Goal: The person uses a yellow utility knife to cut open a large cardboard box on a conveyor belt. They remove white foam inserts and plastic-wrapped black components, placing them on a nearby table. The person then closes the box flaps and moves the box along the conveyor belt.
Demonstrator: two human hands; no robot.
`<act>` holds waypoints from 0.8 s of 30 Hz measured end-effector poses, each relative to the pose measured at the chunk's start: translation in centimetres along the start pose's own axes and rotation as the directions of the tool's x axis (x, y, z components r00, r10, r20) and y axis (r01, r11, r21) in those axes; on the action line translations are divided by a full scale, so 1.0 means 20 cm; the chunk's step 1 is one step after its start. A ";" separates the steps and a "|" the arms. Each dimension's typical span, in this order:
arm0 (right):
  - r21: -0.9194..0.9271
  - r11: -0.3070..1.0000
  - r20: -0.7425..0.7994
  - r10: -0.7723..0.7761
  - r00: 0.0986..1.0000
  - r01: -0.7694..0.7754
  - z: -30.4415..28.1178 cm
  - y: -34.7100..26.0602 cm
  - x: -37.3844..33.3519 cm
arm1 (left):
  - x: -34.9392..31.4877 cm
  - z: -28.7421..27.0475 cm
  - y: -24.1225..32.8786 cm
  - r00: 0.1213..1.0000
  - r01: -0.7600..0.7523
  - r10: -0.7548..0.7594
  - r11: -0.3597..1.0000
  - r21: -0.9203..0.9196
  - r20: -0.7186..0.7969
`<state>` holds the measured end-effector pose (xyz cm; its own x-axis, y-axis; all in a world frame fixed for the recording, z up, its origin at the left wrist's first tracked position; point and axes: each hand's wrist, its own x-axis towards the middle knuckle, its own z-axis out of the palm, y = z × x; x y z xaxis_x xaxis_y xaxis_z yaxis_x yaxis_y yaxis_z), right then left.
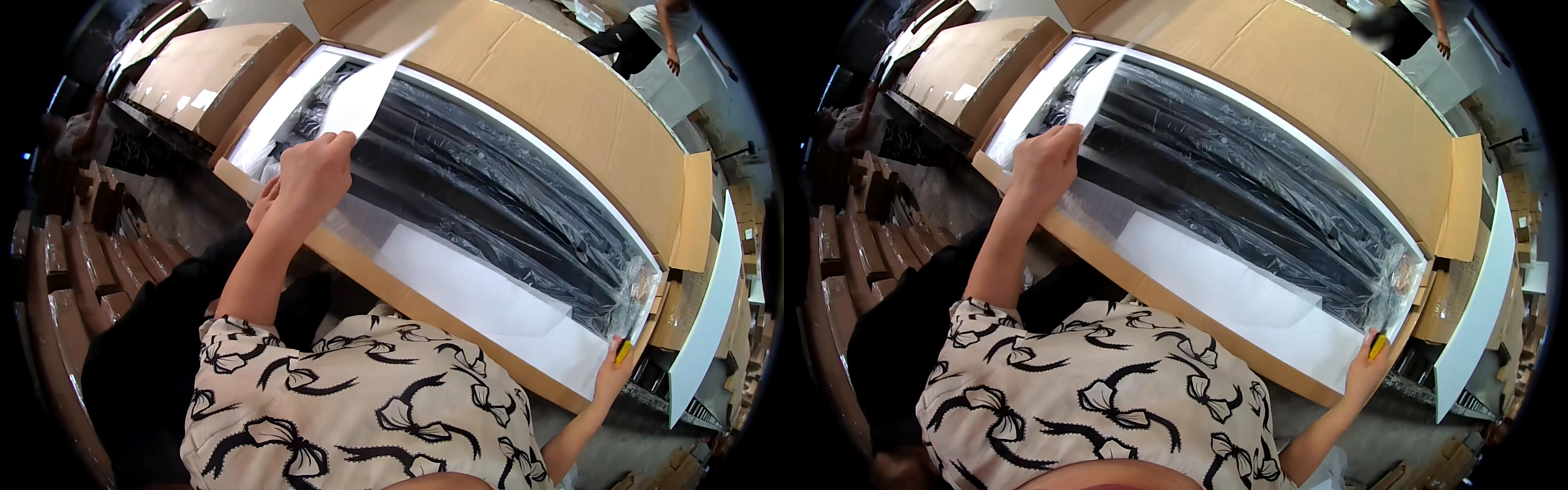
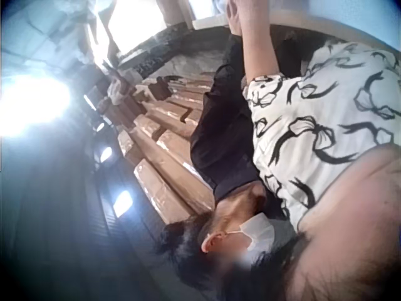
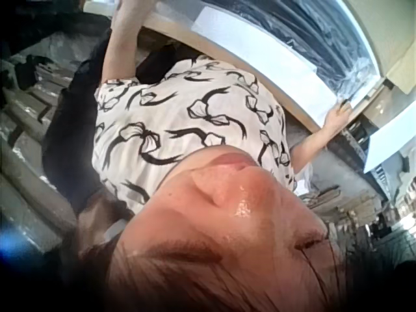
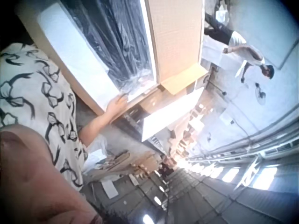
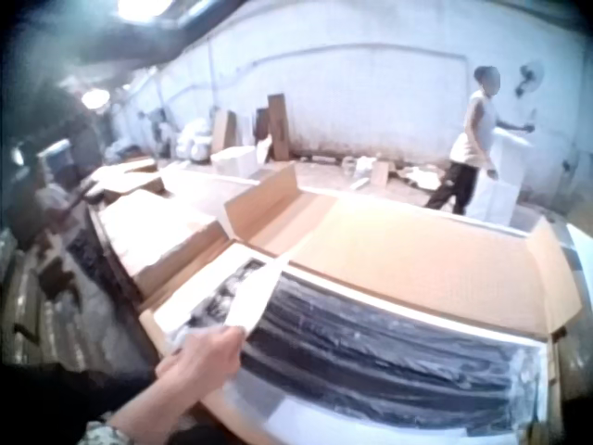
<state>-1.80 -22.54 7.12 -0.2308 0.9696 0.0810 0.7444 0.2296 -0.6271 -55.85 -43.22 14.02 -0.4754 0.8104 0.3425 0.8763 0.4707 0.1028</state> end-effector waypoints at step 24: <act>0.775 0.534 0.245 0.238 0.940 -0.337 -0.12 -0.11 -0.04 | -0.20 0.20 0.99 0.711 -0.423 0.690 0.265 -0.867 -0.136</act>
<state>-1.71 -23.71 10.41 -0.1929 0.9454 -0.2628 -0.0100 -0.2697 -0.9629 -36.83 -35.74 11.01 0.2777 0.8532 0.4414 0.5006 -0.5207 0.6915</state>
